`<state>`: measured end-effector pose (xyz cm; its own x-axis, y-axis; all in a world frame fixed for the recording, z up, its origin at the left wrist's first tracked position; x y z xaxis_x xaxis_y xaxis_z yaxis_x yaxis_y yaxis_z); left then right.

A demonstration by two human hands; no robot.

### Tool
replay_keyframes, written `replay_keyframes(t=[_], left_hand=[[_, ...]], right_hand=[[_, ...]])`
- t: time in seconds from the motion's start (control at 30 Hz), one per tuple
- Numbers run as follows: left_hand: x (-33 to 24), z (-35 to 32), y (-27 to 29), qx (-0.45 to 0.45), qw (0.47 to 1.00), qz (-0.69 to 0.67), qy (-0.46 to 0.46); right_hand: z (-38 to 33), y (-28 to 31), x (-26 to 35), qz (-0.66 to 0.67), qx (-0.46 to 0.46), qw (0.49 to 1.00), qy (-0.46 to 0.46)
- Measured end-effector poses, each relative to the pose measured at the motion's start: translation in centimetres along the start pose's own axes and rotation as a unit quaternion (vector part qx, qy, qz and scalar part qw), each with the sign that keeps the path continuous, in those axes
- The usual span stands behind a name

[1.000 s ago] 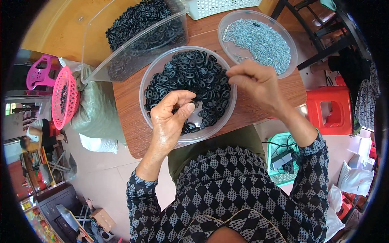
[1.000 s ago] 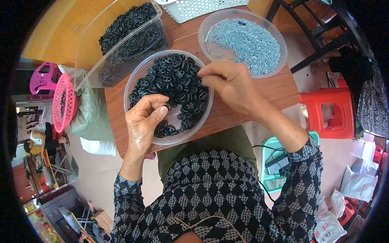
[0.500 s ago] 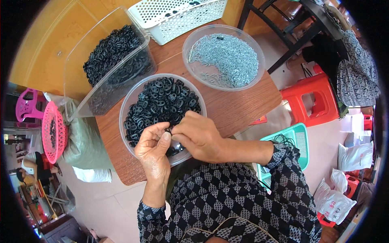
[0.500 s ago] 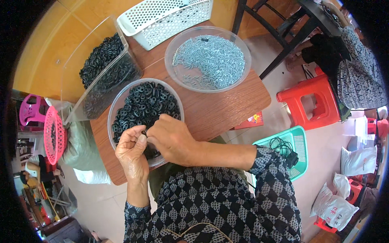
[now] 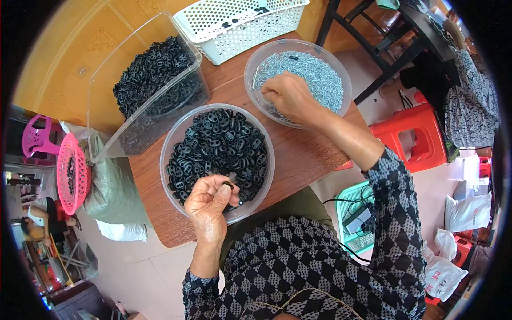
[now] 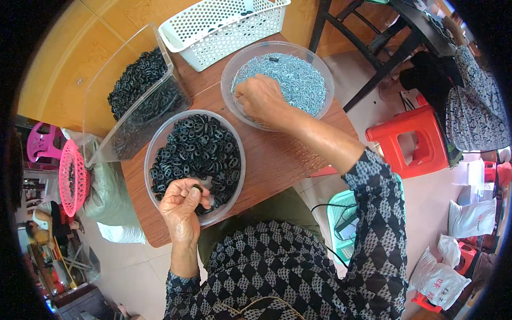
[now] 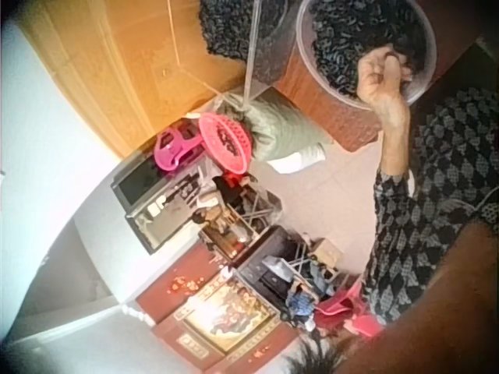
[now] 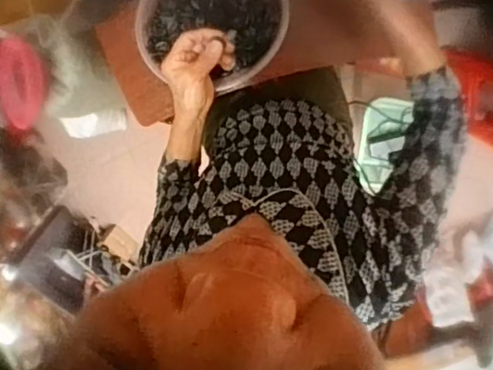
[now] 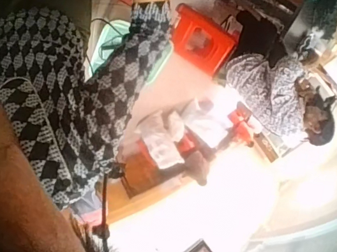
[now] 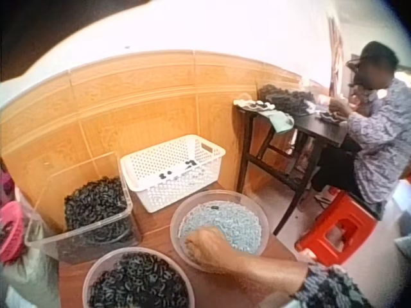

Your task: The person repeatedly picks small black plastic fasteners from a clear bowl and inserts silver metal pins from a second bowl into them. The person handles the items one at a time, inserting the pin into the fastener and then placing the assembled unit back into the bowl. The task continues throughout the clip with no change in method.

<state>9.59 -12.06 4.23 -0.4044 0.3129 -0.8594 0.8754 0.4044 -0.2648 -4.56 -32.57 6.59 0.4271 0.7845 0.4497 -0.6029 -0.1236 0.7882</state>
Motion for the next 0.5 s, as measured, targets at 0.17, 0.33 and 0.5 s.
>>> replay_keyframes(t=[0.17,0.33,0.5], left_hand=[[-0.1,-0.1,-0.1,0.004,1.000,-0.010,-0.002],[0.0,-0.1,0.1,-0.006,1.000,-0.012,-0.001],[-0.1,-0.2,0.2,0.007,1.000,-0.004,-0.014]], right_hand=[[1.3,-3.1,-1.1,-0.026,0.045,0.998,0.023],[2.0,-4.1,-0.1,-0.090,0.094,0.989,0.064],[2.1,-5.0,1.1,-0.134,0.153,0.972,0.121]])
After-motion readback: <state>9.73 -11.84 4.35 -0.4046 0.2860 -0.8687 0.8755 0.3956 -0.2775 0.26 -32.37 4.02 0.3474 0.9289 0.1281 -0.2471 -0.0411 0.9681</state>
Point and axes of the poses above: each hand's wrist, its own z-axis towards the middle knuckle, its own y-axis out of the back of the hand, x = y × z, the point moved 10 cm from there along z, towards the middle knuckle, and after that the axes turned 12 degrees about y, right-handed, at the moved point
